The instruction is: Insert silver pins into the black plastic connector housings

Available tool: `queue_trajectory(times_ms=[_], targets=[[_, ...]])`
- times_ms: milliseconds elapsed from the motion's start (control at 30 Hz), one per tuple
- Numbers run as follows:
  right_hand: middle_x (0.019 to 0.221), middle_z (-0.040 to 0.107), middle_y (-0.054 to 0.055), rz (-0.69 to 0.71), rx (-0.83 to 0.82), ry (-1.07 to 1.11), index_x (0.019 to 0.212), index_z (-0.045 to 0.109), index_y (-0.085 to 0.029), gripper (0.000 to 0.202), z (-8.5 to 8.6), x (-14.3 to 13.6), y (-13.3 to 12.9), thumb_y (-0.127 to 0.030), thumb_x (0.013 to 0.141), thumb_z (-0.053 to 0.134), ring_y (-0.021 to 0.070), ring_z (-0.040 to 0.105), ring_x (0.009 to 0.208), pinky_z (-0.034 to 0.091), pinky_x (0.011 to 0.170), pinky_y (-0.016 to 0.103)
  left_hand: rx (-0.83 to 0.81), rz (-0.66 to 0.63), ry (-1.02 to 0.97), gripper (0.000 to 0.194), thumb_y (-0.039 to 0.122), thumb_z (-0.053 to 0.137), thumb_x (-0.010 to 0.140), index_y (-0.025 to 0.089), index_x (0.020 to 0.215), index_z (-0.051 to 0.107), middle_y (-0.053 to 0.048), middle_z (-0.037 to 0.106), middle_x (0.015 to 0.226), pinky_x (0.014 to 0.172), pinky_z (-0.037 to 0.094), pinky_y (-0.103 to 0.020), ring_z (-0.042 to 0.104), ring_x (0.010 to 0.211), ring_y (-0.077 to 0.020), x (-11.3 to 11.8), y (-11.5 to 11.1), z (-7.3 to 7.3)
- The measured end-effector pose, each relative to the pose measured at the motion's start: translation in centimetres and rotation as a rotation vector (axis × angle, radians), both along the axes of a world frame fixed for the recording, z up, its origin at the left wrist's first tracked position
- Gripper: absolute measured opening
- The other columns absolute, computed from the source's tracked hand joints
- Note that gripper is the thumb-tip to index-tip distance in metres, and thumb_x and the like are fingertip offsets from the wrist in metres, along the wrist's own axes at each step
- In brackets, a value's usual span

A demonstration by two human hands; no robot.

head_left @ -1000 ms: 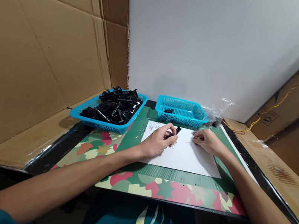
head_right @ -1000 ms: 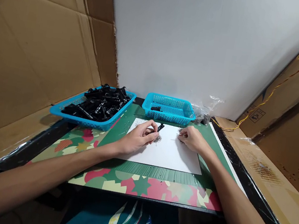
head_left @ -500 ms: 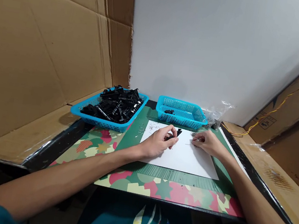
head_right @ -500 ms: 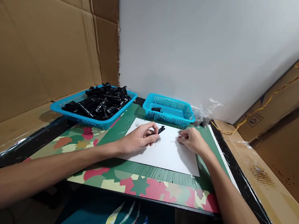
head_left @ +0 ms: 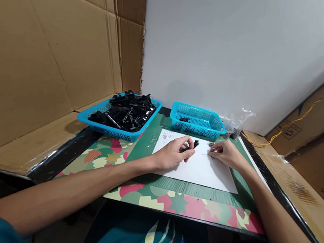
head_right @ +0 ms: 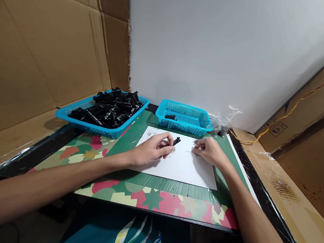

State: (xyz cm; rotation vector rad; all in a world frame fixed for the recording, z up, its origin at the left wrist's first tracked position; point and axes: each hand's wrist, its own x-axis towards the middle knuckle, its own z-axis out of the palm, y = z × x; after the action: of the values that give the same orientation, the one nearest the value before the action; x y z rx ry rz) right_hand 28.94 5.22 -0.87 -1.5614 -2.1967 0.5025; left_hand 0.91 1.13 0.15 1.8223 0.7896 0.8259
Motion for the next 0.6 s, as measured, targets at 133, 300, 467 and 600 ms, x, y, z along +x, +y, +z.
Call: queue_trajectory(times_ms=[133, 300, 467, 600], targets=[[0.061, 0.058, 0.002, 0.039, 0.019, -0.007, 0.071, 0.074, -0.015, 0.02, 0.2, -0.4, -0.3, -0.03, 0.082, 0.066, 0.0152, 0.046, 0.06, 0.029, 0.058, 0.032, -0.011, 0.001, 0.015, 0.022, 0.041, 0.061, 0.099, 0.021, 0.097, 0.052, 0.002, 0.058, 0.075, 0.064, 0.039, -0.026, 0.054, 0.071, -0.0147, 0.0, 0.0, -0.1], [0.06, 0.052, -0.001, 0.099, 0.041, 0.116, 0.072, 0.071, -0.016, 0.023, 0.9, -0.8, -0.8, -0.034, 0.086, 0.066, 0.013, 0.039, 0.058, 0.026, 0.056, 0.031, 0.011, -0.003, 0.024, 0.021, 0.041, 0.06, 0.099, 0.02, 0.101, 0.058, 0.002, 0.057, 0.077, 0.061, 0.038, -0.025, 0.05, 0.067, -0.0135, 0.0, -0.2, 0.2], [0.059, 0.052, -0.001, 0.082, -0.032, 0.385, 0.079, 0.077, -0.016, 0.034, 1.5, -0.8, -1.3, -0.049, 0.084, 0.078, 0.0119, 0.04, 0.057, 0.028, 0.054, 0.029, 0.078, -0.046, 0.074, 0.034, 0.041, 0.054, 0.102, 0.018, 0.112, 0.076, -0.001, 0.055, 0.078, 0.061, 0.038, -0.026, 0.049, 0.07, -0.015, -0.1, -0.2, 0.6], [0.072, 0.068, 0.004, 0.125, -0.176, 0.671, 0.081, 0.08, -0.017, 0.034, 1.7, -1.7, -2.2, -0.049, 0.076, 0.088, 0.0133, 0.052, 0.063, 0.039, 0.059, 0.029, 0.092, -0.066, 0.06, 0.036, 0.042, 0.056, 0.101, 0.016, 0.112, 0.078, -0.002, 0.059, 0.08, 0.065, 0.038, -0.027, 0.051, 0.074, -0.0156, 0.0, 0.0, 0.4]])
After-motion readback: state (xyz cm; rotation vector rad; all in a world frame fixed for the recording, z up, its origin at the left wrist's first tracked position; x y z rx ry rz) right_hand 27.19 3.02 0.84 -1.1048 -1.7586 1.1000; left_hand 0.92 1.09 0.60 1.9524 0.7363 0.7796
